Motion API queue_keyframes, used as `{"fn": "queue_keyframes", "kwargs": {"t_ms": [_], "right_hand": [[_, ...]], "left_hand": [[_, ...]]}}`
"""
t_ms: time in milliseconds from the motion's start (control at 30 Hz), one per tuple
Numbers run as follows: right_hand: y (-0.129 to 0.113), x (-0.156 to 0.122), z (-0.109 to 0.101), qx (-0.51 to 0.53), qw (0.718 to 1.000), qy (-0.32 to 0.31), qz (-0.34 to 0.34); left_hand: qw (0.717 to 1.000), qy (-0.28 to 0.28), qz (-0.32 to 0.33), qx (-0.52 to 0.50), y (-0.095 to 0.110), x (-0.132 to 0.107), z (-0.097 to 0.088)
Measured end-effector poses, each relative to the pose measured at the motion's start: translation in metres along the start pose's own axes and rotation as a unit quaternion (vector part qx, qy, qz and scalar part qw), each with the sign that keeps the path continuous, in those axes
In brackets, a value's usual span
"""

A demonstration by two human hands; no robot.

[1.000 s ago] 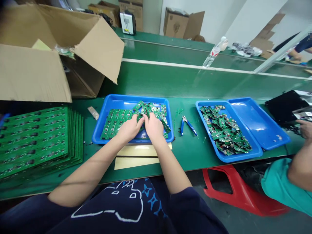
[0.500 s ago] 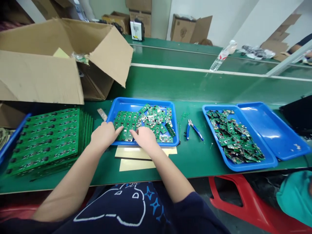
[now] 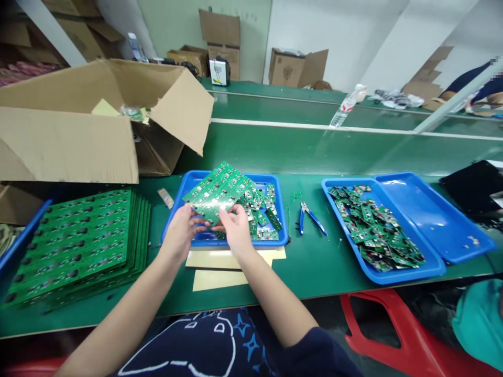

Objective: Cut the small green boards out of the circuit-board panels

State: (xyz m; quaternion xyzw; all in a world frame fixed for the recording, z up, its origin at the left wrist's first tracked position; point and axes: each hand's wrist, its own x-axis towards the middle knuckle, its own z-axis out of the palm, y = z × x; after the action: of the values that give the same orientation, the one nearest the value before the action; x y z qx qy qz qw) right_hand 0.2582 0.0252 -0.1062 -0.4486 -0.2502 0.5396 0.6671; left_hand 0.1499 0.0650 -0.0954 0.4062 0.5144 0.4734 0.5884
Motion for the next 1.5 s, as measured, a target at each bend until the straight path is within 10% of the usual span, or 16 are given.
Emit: {"fn": "queue_keyframes", "kwargs": {"t_ms": [200, 500, 867, 1500], "right_hand": [[-0.002, -0.007, -0.024, -0.145, 0.989, 0.002, -0.017], [-0.022, 0.011, -0.055, -0.240, 0.967, 0.077, -0.029], [-0.011, 0.012, -0.049, -0.396, 0.909, 0.123, -0.040], [-0.010, 0.010, -0.040, -0.571, 0.809, 0.132, -0.049]], "left_hand": [[0.997, -0.025, 0.044, -0.062, -0.009, 0.006, 0.004], [0.985, -0.123, 0.038, 0.112, 0.005, 0.008, -0.005], [0.804, -0.055, 0.112, 0.582, 0.005, 0.008, 0.004], [0.752, -0.050, 0.102, 0.649, -0.002, 0.006, 0.012]]}}
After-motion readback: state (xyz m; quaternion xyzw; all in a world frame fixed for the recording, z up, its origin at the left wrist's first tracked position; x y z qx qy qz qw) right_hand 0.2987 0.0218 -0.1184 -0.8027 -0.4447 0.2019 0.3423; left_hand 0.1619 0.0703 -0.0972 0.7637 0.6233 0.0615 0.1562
